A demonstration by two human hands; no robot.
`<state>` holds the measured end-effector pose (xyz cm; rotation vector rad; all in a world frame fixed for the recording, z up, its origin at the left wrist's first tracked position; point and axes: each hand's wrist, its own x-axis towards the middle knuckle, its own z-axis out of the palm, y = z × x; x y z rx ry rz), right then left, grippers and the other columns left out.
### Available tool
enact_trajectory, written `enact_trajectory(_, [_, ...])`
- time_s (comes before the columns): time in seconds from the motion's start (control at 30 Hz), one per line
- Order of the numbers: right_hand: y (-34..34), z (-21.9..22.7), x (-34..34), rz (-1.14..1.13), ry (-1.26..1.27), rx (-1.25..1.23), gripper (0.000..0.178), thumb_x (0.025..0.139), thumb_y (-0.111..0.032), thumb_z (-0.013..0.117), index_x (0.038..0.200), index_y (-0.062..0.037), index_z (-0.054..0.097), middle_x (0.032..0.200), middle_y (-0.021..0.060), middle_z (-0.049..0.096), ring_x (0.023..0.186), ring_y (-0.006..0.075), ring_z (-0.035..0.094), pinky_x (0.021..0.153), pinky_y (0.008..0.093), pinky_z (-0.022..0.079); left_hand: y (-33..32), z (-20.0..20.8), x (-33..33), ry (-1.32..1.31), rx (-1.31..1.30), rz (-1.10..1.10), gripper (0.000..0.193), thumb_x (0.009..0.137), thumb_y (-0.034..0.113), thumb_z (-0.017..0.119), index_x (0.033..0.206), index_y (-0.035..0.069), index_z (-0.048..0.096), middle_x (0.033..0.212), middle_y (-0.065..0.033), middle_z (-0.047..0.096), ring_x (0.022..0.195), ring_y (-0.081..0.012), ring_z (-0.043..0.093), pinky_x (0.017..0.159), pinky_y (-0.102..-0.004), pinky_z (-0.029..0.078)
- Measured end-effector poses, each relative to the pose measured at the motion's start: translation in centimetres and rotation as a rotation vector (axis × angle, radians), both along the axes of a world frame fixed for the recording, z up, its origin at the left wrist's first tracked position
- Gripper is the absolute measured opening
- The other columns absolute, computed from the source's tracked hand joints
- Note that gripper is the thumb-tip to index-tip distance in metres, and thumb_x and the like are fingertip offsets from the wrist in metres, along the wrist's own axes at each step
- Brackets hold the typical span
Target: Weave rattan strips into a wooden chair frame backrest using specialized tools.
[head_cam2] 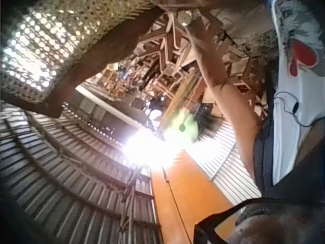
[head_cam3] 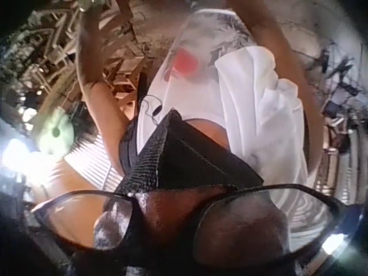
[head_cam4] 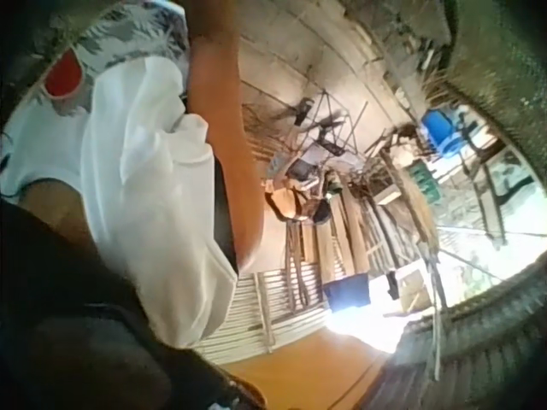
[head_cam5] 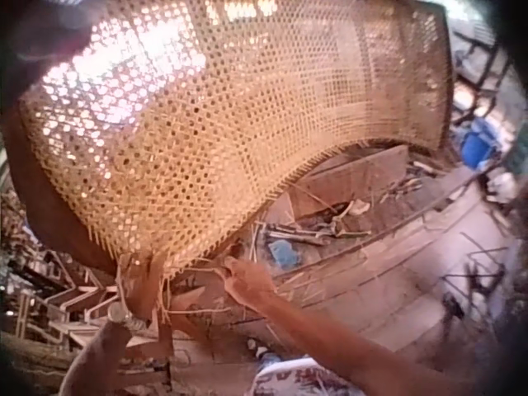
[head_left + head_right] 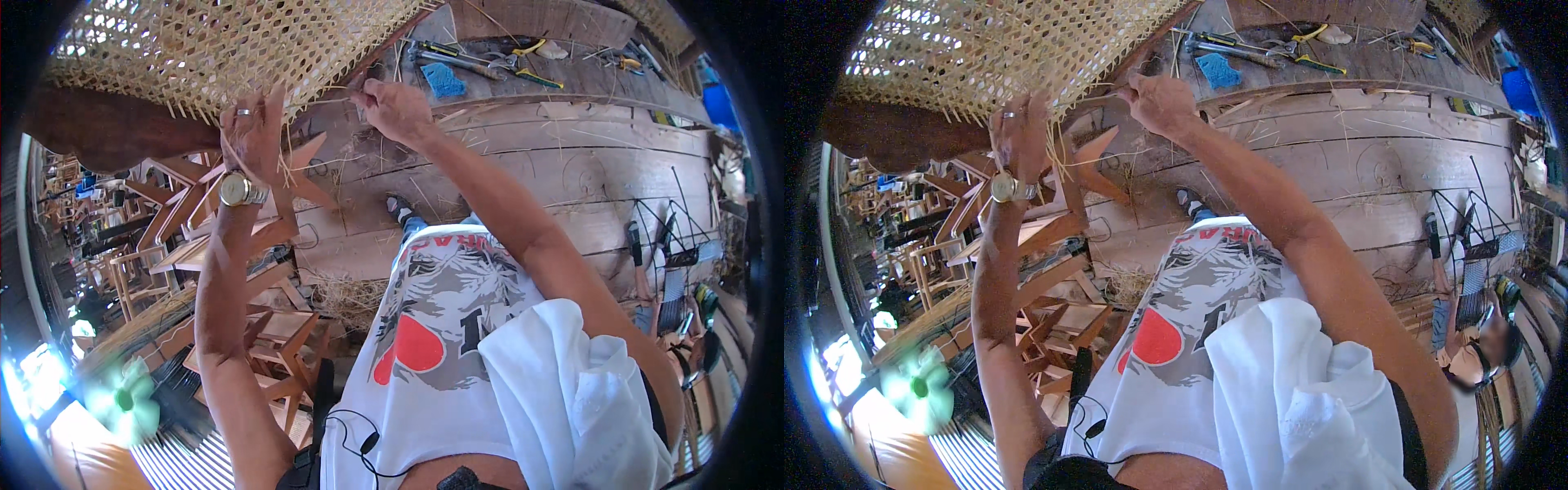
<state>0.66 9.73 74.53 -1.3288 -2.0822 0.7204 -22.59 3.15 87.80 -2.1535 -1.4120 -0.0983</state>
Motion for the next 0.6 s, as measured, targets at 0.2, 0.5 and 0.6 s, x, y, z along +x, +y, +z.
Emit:
enact_trajectory(0.2, [1.3, -2.4, 6.4, -0.036, -0.245, -0.082, 0.035, 0.104, -0.044, 0.053, 0.105, -0.0138, 0.071, 0.101, 0.0128, 0.077, 0.087, 0.0372, 0.075, 0.074, 0.0513, 0.061, -1.3, -0.1, -0.4, -0.012, 0.012, -0.019, 0.047, 0.087, 0.013, 0.071, 0.132, 0.013, 0.062, 0.111, -0.0066, 0.07, 0.105, -0.0242, 0.067, 0.088, -0.0427, 0.047])
enact_trajectory(0.5, [-1.3, -11.0, 20.1, -0.185, -0.1, -0.159, 0.028, 0.101, -0.037, 0.061, 0.104, -0.0105, 0.066, 0.093, 0.0212, 0.072, 0.086, 0.045, 0.07, 0.072, 0.0528, 0.054, 3.2, -5.3, 11.0, 0.07, -0.199, 0.141, 0.024, 0.093, 0.017, 0.062, 0.113, 0.011, 0.071, 0.102, -0.005, 0.074, 0.102, -0.0221, 0.069, 0.094, -0.0448, 0.045])
enact_trajectory(0.6, [-3.1, -13.7, 21.5, -0.19, -0.107, -0.139, 0.023, 0.101, -0.032, 0.061, 0.104, -0.0094, 0.065, 0.092, 0.0215, 0.071, 0.085, 0.0457, 0.069, 0.071, 0.0536, 0.053, 4.3, -5.2, 12.3, 0.195, -0.309, 0.23, 0.02, 0.095, 0.019, 0.061, 0.101, 0.014, 0.079, 0.105, -0.0037, 0.074, 0.103, -0.0215, 0.069, 0.096, -0.0452, 0.043])
